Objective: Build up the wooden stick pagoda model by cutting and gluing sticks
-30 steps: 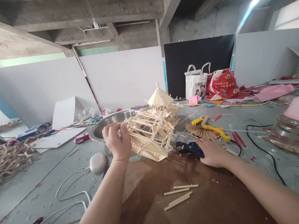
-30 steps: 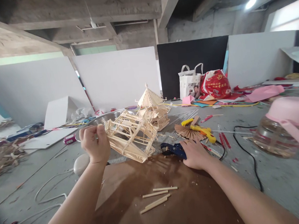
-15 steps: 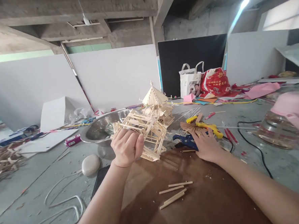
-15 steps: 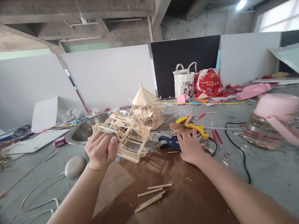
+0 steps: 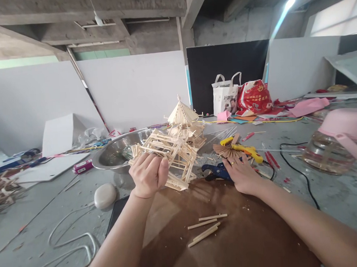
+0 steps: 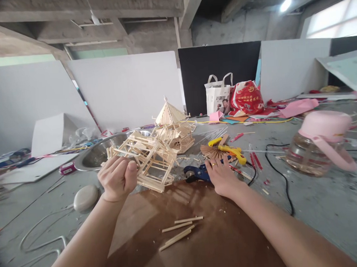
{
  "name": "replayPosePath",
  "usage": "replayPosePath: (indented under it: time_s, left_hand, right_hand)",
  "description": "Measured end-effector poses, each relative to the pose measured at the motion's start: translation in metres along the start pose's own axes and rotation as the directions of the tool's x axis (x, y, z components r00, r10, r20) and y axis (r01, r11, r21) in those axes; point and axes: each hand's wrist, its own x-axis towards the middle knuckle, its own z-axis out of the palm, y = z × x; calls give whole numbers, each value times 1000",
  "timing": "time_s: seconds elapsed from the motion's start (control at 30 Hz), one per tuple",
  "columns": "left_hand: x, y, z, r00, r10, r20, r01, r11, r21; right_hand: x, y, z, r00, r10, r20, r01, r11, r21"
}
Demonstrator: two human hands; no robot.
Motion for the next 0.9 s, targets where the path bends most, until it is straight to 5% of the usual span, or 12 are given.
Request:
replayPosePath:
  time_s: [0.53,0.9]
  left_hand:
    - [0,0,1,1000,-11,-1,11,1000,-28]
    - [1,-1,0,1000,7,-22,-8,999,-44]
  right_hand:
    - [-7,1,-4,992,-107,65,106,994,25]
    - [-3,16,1,971,-145,189,64,923,379]
